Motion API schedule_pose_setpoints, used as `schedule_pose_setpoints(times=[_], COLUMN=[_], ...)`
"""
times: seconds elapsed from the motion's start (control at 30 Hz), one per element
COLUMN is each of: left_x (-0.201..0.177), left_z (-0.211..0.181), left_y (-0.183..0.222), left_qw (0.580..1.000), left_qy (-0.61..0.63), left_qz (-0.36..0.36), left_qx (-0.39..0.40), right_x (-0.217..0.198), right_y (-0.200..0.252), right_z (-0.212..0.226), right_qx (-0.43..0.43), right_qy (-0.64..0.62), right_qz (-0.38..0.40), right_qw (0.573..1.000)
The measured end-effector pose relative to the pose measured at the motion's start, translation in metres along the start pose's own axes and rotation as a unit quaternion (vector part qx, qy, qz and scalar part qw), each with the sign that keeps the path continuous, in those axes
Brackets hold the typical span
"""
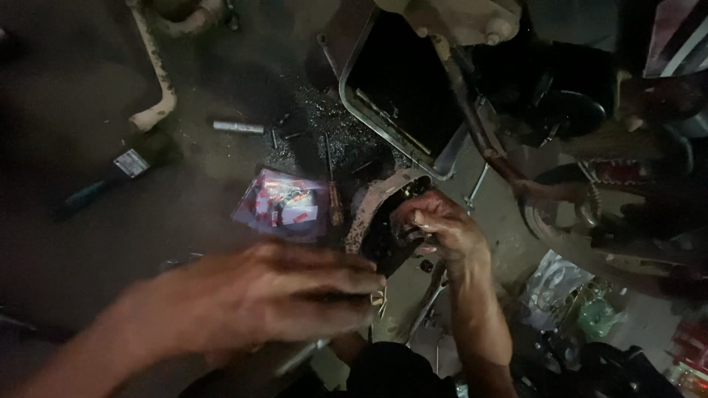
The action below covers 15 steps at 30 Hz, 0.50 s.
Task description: The person assembles internal motorcycle components by hand, placing a cylindrical part into a circular housing and pouring fluid from a bottle onto the assembly.
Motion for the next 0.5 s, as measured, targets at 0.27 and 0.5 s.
schedule_pose_setpoints(times=[0.27,0.5], left_x=[-0.022,-0.026], left_z=[0.019,0.013], left_y=[-0.03,-0.017], left_qw=[0.981,0.972], left_qy=[0.05,-0.019], left_qz=[0.137,0.173], left_qx=[-0.128,-0.159], right_x=[0.006,-0.013], right_y=[-0.012,-0.009], right_z=[0.0,-0.002], right_qx=[0.12,0.062], right_qy=[0.142,0.206], right_qz=[-0.011,-0.189], right_qw=[0.982,0.958])
Point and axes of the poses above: each hand's wrist, its own y-axis away from the middle knuckle, its own x-axis out of the palm, z = x × y, the point moved 4 cm from there along -y, towards the middle knuckle, and after that the axes turned 7 degrees about -z, right-handed, at the moved point
